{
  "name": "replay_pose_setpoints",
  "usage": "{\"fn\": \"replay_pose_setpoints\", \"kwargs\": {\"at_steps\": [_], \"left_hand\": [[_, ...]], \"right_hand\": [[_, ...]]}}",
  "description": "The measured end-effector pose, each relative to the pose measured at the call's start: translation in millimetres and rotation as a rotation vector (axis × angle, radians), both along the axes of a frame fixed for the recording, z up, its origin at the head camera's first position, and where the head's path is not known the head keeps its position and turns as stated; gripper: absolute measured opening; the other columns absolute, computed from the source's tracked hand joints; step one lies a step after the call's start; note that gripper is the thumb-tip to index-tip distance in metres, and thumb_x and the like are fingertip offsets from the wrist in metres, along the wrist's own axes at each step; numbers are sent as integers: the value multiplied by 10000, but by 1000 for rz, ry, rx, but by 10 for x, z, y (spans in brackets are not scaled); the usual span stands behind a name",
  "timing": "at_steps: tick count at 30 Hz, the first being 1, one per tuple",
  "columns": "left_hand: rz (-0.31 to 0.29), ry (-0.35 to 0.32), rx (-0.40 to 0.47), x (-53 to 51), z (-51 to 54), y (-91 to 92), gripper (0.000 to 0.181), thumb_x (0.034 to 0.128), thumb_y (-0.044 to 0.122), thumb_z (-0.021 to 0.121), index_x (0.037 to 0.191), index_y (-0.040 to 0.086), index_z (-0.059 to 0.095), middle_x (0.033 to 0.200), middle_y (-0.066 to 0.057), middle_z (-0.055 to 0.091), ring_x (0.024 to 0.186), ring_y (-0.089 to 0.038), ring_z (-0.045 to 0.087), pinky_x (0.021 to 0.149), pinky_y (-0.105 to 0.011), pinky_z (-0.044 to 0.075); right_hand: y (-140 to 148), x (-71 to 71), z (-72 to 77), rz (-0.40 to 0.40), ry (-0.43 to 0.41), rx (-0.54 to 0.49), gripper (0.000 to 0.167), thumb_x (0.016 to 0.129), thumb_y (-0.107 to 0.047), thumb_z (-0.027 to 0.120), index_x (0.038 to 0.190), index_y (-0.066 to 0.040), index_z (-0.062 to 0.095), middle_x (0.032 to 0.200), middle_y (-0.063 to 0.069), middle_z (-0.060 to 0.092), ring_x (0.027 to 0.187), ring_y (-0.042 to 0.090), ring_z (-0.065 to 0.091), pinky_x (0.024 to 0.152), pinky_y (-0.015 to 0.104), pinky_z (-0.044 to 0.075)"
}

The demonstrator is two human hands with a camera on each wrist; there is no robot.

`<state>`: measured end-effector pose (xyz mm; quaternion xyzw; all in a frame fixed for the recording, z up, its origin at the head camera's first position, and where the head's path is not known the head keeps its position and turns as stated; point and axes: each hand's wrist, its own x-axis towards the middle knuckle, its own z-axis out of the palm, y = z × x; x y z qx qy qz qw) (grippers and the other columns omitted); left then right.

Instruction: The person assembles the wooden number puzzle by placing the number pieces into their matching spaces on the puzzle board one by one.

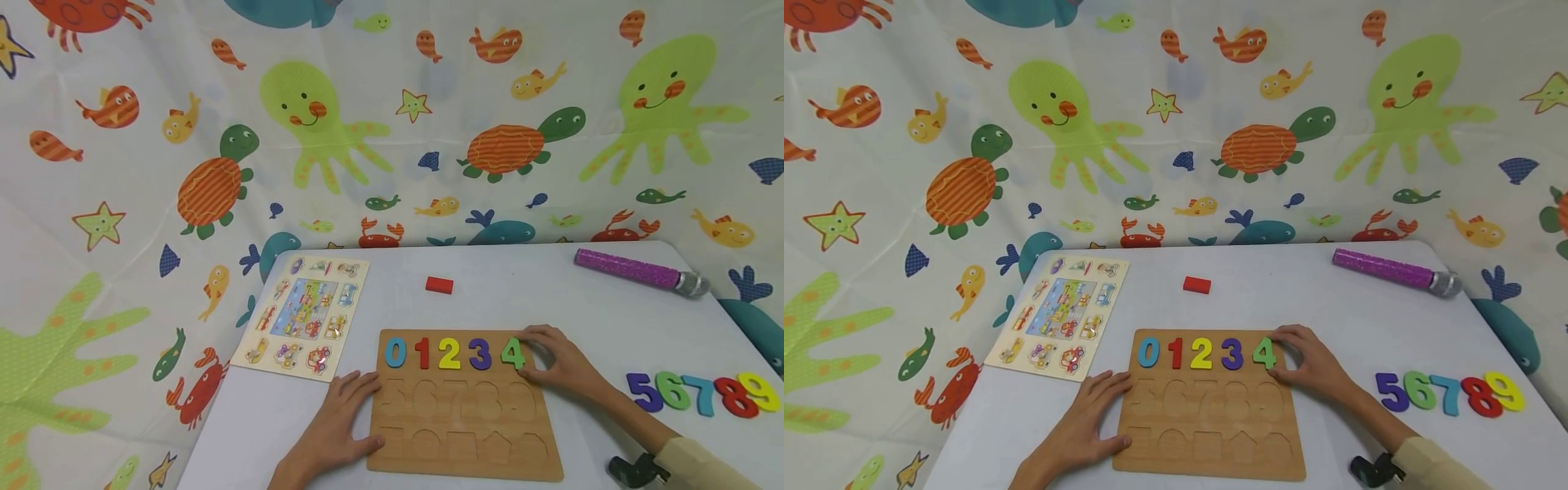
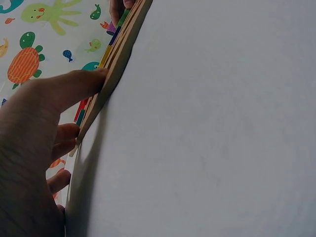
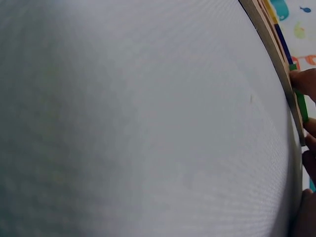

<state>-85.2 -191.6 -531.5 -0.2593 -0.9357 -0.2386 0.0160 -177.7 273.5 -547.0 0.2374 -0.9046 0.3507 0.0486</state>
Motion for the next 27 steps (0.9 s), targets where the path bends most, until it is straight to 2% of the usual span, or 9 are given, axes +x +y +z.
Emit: {"fn": "replay_pose_setpoints", "kwargs": {"at_steps": [7, 18, 22, 27], "left_hand": [[-6, 22, -1, -4, -2, 11, 830, 789, 664, 660, 1447, 183, 504, 1534, 52, 397, 1410, -279, 302, 1113, -646, 200], [-6, 0, -6, -17, -1, 14, 831, 789, 656, 671, 1460, 200, 488, 1544, 62, 381, 1418, -265, 286, 1123, -637, 179], [-8, -9, -1, -18, 3, 19, 827, 782, 635, 689, 1457, 200, 491, 1541, 56, 388, 1418, -266, 286, 1122, -638, 176], [-6, -21, 0, -12, -4, 9, 834, 780, 637, 689, 1460, 196, 488, 1547, 55, 378, 1420, -272, 279, 1120, -640, 175]], "right_hand": [[0, 21, 26, -20, -1, 30, 655, 758, -397, 858, 1319, -151, 626, 1317, 51, 536, 1275, 356, 440, 1021, 642, 363], [43, 52, 55, -37, -42, -8, 672, 755, -408, 858, 1323, -144, 616, 1333, 48, 537, 1278, 349, 448, 1034, 638, 353], [189, 105, 142, -52, -9, 25, 702, 737, -392, 874, 1331, -135, 600, 1325, 41, 552, 1252, 315, 475, 1003, 607, 404], [598, 207, 342, -80, 12, 90, 746, 719, -350, 894, 1358, -130, 578, 1333, 65, 553, 1224, 261, 472, 914, 635, 443]]}}
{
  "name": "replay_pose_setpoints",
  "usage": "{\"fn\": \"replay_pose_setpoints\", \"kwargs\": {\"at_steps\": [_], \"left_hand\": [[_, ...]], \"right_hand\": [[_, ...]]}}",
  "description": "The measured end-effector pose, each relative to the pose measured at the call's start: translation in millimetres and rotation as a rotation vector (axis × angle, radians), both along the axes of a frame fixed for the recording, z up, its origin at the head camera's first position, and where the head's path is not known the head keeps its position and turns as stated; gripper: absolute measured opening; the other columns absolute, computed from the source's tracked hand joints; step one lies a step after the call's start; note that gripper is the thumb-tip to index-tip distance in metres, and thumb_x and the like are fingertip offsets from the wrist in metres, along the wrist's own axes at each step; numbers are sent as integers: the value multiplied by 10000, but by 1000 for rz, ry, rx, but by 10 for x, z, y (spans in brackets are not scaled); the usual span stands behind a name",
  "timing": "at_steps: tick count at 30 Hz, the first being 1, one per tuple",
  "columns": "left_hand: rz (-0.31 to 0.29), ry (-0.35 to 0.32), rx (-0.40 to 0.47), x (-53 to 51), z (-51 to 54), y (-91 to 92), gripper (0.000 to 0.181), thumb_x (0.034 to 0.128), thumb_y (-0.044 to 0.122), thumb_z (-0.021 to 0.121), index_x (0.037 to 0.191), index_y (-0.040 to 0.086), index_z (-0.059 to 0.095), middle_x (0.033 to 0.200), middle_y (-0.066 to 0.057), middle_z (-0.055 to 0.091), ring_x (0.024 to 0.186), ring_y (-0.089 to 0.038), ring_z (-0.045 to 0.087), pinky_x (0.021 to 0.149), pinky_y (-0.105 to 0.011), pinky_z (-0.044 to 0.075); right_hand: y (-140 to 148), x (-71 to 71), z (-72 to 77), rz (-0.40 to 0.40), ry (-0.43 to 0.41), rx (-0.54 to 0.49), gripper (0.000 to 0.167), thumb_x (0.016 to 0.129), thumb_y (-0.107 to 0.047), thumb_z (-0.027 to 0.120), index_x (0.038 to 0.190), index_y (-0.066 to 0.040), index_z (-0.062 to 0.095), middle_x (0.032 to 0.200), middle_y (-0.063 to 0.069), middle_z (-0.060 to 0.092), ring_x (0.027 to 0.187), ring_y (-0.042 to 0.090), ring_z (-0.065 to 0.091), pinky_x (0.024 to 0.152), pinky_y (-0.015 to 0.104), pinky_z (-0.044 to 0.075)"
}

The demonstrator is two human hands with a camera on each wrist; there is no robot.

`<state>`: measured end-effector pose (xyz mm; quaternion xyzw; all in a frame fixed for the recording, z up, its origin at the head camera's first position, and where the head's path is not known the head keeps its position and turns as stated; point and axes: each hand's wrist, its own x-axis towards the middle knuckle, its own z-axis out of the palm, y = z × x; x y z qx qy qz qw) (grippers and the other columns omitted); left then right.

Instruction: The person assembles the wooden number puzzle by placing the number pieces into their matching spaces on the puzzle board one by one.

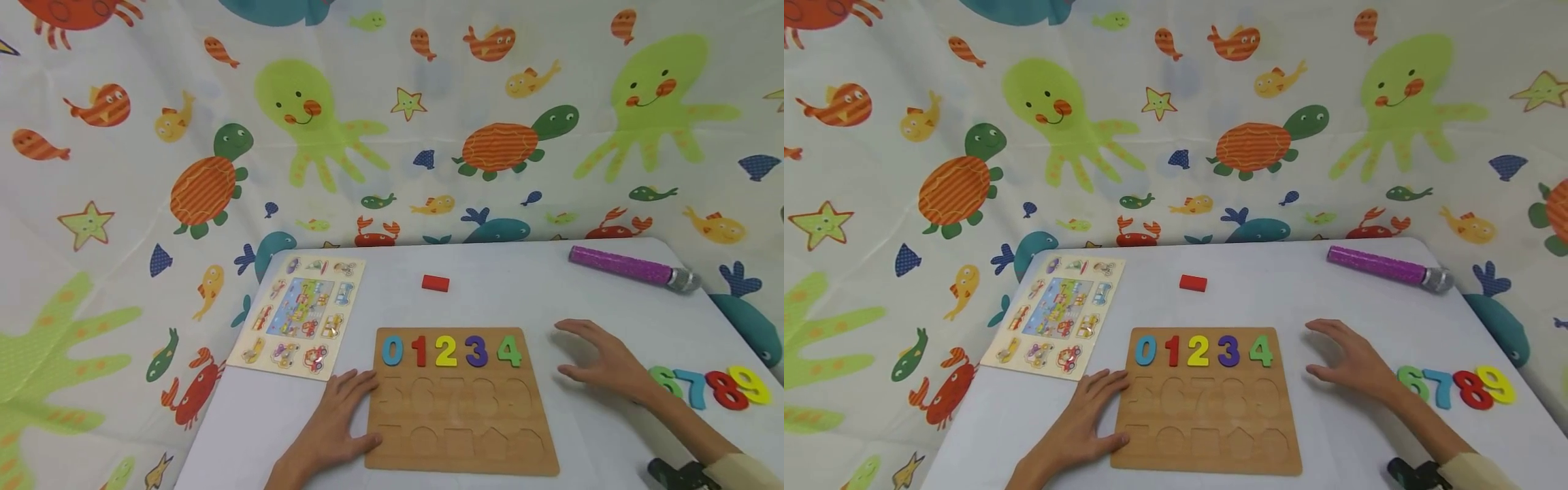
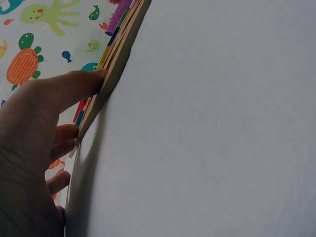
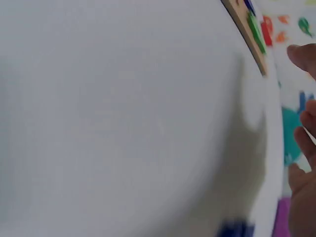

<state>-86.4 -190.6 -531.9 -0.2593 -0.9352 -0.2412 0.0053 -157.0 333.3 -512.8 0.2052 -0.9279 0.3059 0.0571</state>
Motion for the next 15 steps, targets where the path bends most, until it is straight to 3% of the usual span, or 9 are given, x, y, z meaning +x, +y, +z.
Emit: {"fn": "replay_pose_setpoints", "kwargs": {"at_steps": [4, 8, 12, 15], "left_hand": [[3, 9, -2, -11, 5, 0, 840, 779, 642, 687, 1461, 194, 488, 1547, 55, 378, 1420, -269, 279, 1123, -635, 177], [-1, 16, 3, -10, 5, 2, 837, 778, 640, 688, 1458, 193, 491, 1540, 49, 390, 1416, -272, 286, 1125, -631, 173], [6, 17, 1, 1, -5, -2, 830, 782, 652, 677, 1454, 199, 494, 1536, 53, 394, 1414, -266, 286, 1124, -630, 179], [12, 14, 1, 10, -7, -1, 833, 781, 657, 675, 1453, 199, 494, 1537, 59, 390, 1415, -264, 285, 1123, -627, 184]], "right_hand": [[449, 133, 125, -38, -54, 56, 761, 720, -336, 894, 1360, -106, 553, 1334, 136, 530, 1194, 301, 446, 851, 714, 425], [793, 301, 158, -98, -203, 124, 834, 714, -386, 883, 1377, -75, 486, 1354, 220, 469, 1193, 429, 409, 839, 770, 377], [948, 408, 120, -129, -318, 185, 904, 666, -448, 891, 1362, -48, 476, 1345, 259, 464, 1185, 487, 410, 858, 769, 369], [992, 439, 86, -126, -329, 229, 874, 622, -439, 912, 1314, -65, 531, 1320, 256, 486, 1175, 484, 414, 855, 768, 374]]}}
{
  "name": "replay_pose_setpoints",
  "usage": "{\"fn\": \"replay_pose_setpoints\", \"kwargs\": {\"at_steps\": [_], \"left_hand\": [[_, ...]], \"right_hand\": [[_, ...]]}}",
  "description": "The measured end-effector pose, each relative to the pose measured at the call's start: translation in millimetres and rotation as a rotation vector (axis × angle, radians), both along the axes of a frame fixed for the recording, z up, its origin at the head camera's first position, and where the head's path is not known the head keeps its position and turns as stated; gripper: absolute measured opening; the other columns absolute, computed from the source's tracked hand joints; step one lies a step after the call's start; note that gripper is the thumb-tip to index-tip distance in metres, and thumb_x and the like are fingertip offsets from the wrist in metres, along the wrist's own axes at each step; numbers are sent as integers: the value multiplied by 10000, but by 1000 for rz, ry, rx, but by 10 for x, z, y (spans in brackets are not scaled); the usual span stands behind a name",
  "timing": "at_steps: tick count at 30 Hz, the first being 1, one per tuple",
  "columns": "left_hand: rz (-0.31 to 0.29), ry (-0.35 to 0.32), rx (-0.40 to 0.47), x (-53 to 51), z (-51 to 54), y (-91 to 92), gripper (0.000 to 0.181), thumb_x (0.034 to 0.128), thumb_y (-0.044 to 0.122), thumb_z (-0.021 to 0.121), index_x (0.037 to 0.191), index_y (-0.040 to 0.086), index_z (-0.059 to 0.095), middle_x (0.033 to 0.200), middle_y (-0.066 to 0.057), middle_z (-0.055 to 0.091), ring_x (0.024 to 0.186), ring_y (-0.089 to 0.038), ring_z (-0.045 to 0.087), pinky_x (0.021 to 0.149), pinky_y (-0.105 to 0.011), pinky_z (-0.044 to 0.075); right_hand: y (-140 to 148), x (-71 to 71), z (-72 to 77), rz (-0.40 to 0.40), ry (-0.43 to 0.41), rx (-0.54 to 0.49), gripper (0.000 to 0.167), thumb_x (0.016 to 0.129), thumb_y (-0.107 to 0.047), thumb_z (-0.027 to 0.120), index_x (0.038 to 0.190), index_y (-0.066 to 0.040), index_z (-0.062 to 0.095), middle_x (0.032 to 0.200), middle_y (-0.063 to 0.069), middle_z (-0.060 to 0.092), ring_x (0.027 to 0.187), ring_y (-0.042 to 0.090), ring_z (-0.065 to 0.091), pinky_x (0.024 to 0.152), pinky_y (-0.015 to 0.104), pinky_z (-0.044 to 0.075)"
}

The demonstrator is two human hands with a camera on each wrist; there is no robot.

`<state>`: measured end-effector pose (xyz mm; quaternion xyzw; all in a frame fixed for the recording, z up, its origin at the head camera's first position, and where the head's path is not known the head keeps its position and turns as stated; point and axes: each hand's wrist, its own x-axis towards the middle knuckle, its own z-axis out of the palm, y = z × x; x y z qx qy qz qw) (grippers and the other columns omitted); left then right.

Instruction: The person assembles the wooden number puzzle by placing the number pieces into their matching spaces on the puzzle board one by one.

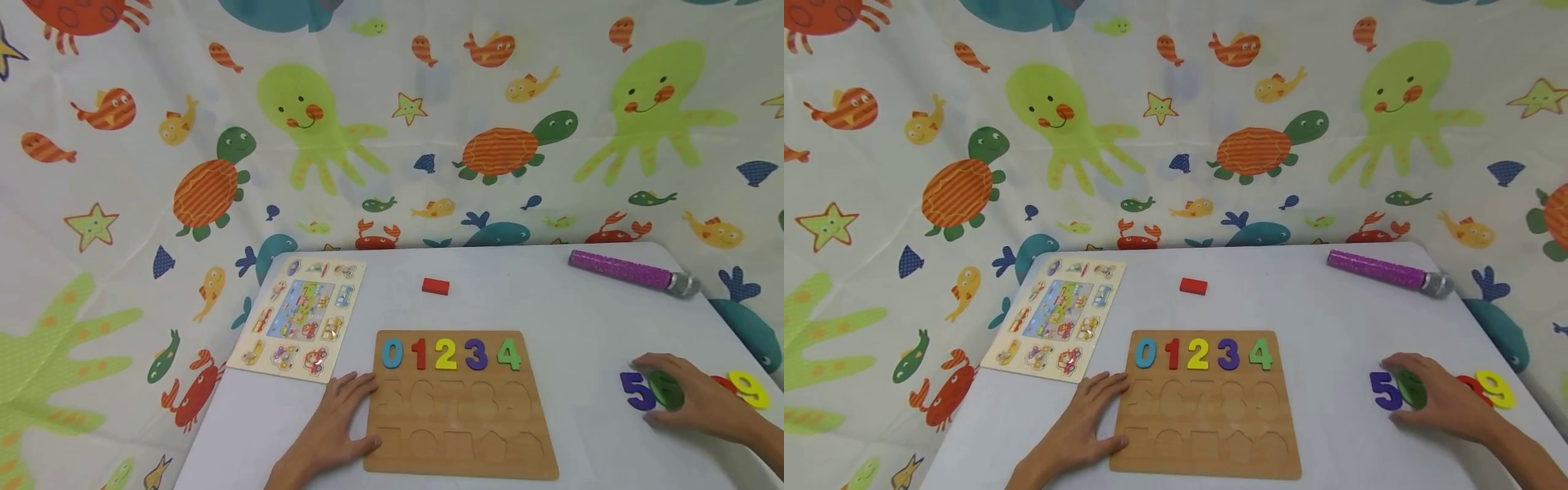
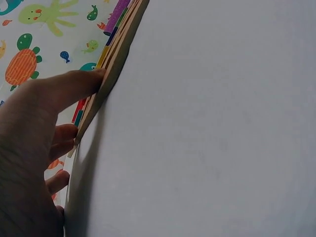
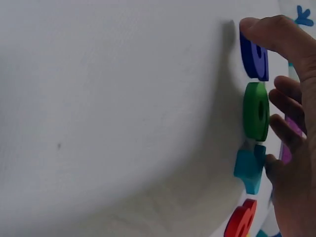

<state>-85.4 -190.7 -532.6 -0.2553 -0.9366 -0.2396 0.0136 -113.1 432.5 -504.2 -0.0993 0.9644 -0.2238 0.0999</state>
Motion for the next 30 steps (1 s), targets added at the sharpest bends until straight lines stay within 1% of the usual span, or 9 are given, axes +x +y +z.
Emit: {"fn": "replay_pose_setpoints", "kwargs": {"at_steps": [5, 11, 18, 23, 24, 25, 27, 29, 30], "left_hand": [[-4, -9, 10, 16, -1, 7, 835, 779, 639, 688, 1456, 192, 490, 1539, 52, 389, 1416, -281, 287, 1124, -627, 178], [-1, -3, 5, 26, -4, 9, 833, 779, 646, 683, 1450, 189, 497, 1538, 51, 391, 1412, -284, 292, 1124, -624, 184], [-8, 6, 1, 14, -2, -6, 833, 778, 644, 686, 1451, 192, 497, 1539, 55, 389, 1412, -273, 290, 1120, -628, 189], [-2, 5, -1, 12, -4, -4, 826, 780, 652, 681, 1445, 196, 501, 1537, 66, 388, 1410, -265, 293, 1121, -626, 189], [-1, 6, -2, 12, -2, -3, 825, 781, 654, 679, 1445, 197, 502, 1537, 67, 389, 1410, -264, 294, 1121, -626, 190], [-1, 8, -1, 13, -2, -4, 825, 780, 653, 680, 1444, 196, 503, 1536, 66, 389, 1409, -265, 295, 1121, -626, 190], [-5, 13, -2, 12, 1, -5, 827, 781, 654, 678, 1445, 193, 502, 1536, 59, 391, 1410, -269, 296, 1120, -629, 190], [-8, 20, -4, 10, 8, -6, 828, 783, 656, 677, 1447, 193, 501, 1536, 51, 393, 1411, -275, 296, 1118, -635, 189], [-11, 23, -4, 9, 12, -6, 828, 783, 654, 678, 1447, 192, 501, 1535, 46, 395, 1411, -278, 297, 1117, -639, 190]], "right_hand": [[27, 14, -31, 11, 22, 43, 788, 589, -405, 932, 1237, -109, 595, 1292, 231, 486, 1154, 468, 403, 843, 771, 380], [22, 21, -38, 16, 43, 13, 723, 605, -372, 929, 1201, -105, 618, 1264, 220, 504, 1150, 465, 399, 849, 772, 373], [-49, 14, -27, -41, 36, -34, 755, 682, -380, 897, 1273, -55, 558, 1278, 268, 509, 1139, 490, 436, 848, 763, 385], [-140, -37, 3, -49, 110, -111, 741, 715, -303, 893, 1304, -40, 528, 1259, 259, 540, 1138, 481, 462, 820, 753, 407], [-158, -50, 8, -43, 140, -122, 731, 717, -298, 894, 1306, -53, 536, 1255, 237, 555, 1157, 429, 468, 874, 685, 450], [-178, -66, 9, -33, 172, -137, 717, 717, -288, 896, 1303, -65, 548, 1249, 211, 570, 1188, 346, 473, 934, 577, 482], [-239, -96, 9, -10, 222, -173, 695, 721, -265, 897, 1303, -85, 563, 1237, 156, 589, 1218, 140, 457, 991, 298, 463], [-328, -133, -4, 7, 281, -190, 680, 708, -264, 907, 1287, -115, 582, 1204, 97, 605, 1165, -63, 410, 908, 54, 335], [-381, -155, -13, 15, 299, -200, 676, 704, -267, 910, 1282, -129, 587, 1191, 71, 609, 1126, -134, 375, 844, -11, 257]]}}
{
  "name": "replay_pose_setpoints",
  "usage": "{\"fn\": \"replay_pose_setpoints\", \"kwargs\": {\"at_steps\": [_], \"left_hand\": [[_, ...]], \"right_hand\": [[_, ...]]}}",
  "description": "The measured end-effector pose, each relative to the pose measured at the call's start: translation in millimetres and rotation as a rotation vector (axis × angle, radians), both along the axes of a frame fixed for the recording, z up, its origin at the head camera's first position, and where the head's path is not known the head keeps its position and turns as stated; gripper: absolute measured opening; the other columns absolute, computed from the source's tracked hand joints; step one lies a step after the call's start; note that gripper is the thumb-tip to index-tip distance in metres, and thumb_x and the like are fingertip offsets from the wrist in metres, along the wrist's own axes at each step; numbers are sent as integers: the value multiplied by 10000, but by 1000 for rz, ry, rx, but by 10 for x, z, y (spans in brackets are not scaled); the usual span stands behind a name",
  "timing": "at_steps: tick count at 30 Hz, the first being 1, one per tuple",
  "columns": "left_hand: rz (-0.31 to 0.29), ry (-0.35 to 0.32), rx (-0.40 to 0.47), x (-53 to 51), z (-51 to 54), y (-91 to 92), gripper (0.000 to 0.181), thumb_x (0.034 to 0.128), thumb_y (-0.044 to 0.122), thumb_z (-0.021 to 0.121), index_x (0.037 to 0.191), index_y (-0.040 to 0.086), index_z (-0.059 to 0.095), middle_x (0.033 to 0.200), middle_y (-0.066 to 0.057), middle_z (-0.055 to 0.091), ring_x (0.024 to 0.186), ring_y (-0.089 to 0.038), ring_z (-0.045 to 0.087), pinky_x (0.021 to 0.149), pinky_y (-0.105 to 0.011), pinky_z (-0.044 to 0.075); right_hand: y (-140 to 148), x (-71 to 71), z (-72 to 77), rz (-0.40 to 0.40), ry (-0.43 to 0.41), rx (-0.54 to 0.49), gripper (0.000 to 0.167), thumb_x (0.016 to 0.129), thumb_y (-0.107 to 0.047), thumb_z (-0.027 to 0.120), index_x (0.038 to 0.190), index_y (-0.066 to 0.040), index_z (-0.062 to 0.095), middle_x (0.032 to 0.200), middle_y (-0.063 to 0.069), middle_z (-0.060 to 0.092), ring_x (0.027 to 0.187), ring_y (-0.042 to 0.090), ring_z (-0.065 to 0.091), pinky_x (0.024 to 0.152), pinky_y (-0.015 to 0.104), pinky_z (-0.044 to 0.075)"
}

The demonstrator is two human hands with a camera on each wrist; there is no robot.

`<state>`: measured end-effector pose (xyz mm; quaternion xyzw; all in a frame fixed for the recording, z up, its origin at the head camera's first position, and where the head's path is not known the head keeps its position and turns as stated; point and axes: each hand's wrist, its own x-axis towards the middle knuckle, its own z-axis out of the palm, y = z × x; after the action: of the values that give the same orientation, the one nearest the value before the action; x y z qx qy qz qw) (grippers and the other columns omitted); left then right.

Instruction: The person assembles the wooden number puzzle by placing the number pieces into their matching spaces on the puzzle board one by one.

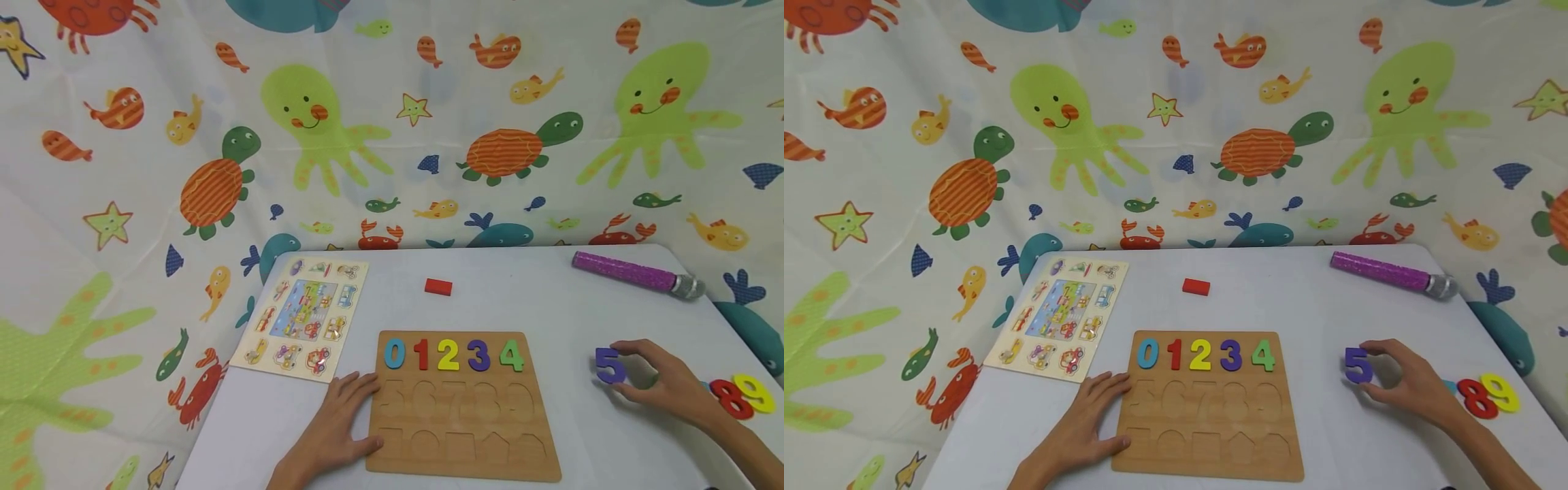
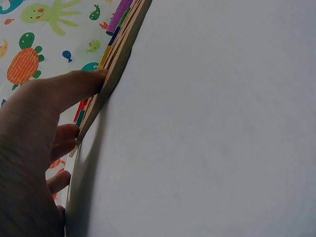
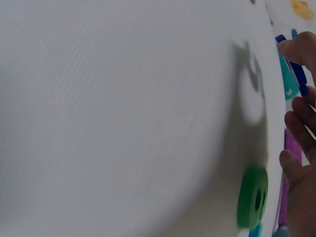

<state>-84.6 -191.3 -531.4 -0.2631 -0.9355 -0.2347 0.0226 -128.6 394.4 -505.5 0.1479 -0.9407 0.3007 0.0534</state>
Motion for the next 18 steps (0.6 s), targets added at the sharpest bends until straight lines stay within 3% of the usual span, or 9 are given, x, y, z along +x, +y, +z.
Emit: {"fn": "replay_pose_setpoints", "kwargs": {"at_steps": [2, 10, 13, 16, 18], "left_hand": [[-1, 4, 0, 4, 2, -3, 828, 783, 654, 678, 1446, 191, 502, 1534, 39, 399, 1410, -284, 300, 1115, -646, 189], [0, 13, 8, 11, -7, -3, 813, 791, 649, 673, 1440, 189, 506, 1530, 46, 402, 1410, -280, 298, 1113, -648, 193], [-2, 18, 10, 14, -9, 2, 809, 793, 647, 673, 1437, 186, 509, 1529, 47, 404, 1408, -280, 302, 1112, -647, 196], [4, 13, -1, 17, -10, 1, 812, 796, 660, 662, 1442, 195, 503, 1533, 57, 396, 1412, -269, 293, 1119, -636, 191], [8, 9, -7, 18, -10, -4, 815, 797, 671, 655, 1444, 200, 499, 1535, 62, 392, 1416, -261, 286, 1124, -627, 185]], "right_hand": [[-130, -57, -12, 27, 31, -24, 675, 698, -249, 915, 1278, -133, 589, 1179, 56, 612, 1127, -165, 356, 862, -26, 215], [-761, -338, -109, 133, 139, -92, 706, 652, -189, 936, 1266, -110, 598, 1141, -8, 639, 1056, 56, 529, 964, 37, 293], [-1052, -400, -132, 142, 138, -119, 715, 660, -198, 932, 1275, -89, 584, 1171, 5, 632, 1091, 144, 548, 1035, 275, 426], [-1381, -422, -152, 135, 141, -144, 725, 669, -221, 928, 1284, -79, 572, 1197, 18, 623, 1110, 205, 560, 977, 512, 475], [-1608, -411, -166, 144, 147, -174, 727, 673, -224, 926, 1289, -80, 569, 1199, 16, 622, 1105, 206, 572, 949, 523, 487]]}}
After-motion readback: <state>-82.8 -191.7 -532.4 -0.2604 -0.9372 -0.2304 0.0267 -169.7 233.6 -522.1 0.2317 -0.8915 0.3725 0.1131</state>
